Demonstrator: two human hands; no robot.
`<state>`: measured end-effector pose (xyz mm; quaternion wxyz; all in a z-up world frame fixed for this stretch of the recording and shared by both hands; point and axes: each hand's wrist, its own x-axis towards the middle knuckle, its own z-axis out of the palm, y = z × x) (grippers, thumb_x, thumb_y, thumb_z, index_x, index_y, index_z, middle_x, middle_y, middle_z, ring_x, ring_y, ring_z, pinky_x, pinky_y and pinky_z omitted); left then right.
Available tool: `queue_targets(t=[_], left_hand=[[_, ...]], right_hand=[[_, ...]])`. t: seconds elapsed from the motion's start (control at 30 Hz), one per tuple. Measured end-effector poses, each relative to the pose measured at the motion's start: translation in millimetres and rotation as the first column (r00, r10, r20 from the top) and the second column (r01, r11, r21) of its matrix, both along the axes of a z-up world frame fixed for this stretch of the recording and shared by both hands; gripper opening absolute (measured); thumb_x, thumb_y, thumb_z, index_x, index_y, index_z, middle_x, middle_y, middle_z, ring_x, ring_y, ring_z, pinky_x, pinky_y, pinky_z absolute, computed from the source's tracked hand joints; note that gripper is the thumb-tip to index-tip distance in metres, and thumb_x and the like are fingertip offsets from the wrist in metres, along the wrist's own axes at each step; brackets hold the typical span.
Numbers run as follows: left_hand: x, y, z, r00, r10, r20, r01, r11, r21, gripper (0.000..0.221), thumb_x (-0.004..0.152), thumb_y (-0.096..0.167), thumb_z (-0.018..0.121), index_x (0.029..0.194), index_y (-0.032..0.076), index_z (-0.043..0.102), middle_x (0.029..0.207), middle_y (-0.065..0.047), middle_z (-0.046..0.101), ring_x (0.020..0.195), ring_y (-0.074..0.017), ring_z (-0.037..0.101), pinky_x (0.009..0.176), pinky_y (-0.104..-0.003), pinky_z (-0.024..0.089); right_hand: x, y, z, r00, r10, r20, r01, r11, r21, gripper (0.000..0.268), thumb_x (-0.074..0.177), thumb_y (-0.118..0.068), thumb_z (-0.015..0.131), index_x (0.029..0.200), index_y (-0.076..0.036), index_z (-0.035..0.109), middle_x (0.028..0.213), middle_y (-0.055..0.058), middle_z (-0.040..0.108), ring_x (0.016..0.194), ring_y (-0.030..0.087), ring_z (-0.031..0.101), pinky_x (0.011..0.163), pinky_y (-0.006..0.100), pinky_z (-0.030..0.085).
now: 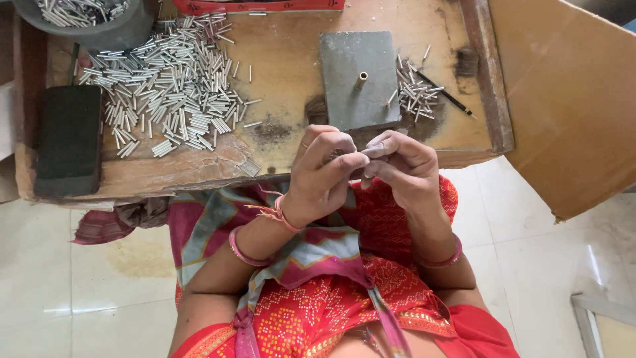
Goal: Wrapping small metal tubes individually in thin white paper strips.
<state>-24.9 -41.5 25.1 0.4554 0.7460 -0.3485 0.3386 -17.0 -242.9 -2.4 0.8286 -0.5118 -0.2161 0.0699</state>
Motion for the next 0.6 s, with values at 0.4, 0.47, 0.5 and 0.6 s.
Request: queue_targets(t=[0.4,0.47,0.5,0.6], left_hand=[[1,-14,-47,0.597,-0.719,-0.355,0.133,0.526,-0.840,0.018,0.094,-0.016,0.069,0.098,0.000,0.062,0.105,-0.009,0.068,0.095,-0.0149,0.069,0.082,-0.031,0.062],[0,-12,-48,0.573,-0.742,-0.348,0.126,0.500,-0.857,0.017,0.094,-0.016,0.068,0.098,0.000,0.062,0.105,-0.009,0.068,0.094,-0.0154,0.069,0.081,-0.032,0.063],[0,-12,-48,0.550,-0.762,-0.341,0.120,0.476,-0.871,0.017,0.094,-0.016,0.068,0.097,-0.001,0.062,0.104,-0.010,0.068,0.092,-0.0158,0.070,0.079,-0.032,0.064],[-1,-11,-46,0.530,-0.778,-0.338,0.118,0.463,-0.879,0.017,0.094,-0.016,0.067,0.096,-0.001,0.062,0.104,-0.010,0.069,0.091,-0.0161,0.070,0.078,-0.032,0.064]], right_hand=[[2,18,-16,0.996,0.010,-0.083,0.015,0.955,0.296,0.014,0.093,0.011,0.056,0.102,0.009,0.066,0.102,0.016,0.060,0.080,0.016,0.062,0.062,0.030,0.056],[1,18,-18,0.997,-0.006,-0.075,0.027,0.960,0.280,0.014,0.093,0.011,0.056,0.101,0.008,0.066,0.102,0.016,0.061,0.080,0.016,0.062,0.062,0.030,0.056],[1,19,-19,0.998,-0.022,-0.065,0.039,0.963,0.268,0.013,0.094,0.012,0.056,0.101,0.008,0.066,0.103,0.016,0.061,0.080,0.015,0.062,0.062,0.029,0.056],[-1,20,-17,0.995,-0.064,-0.076,0.080,0.969,0.235,0.012,0.093,0.012,0.056,0.099,0.008,0.066,0.104,0.016,0.061,0.079,0.015,0.062,0.062,0.029,0.056]])
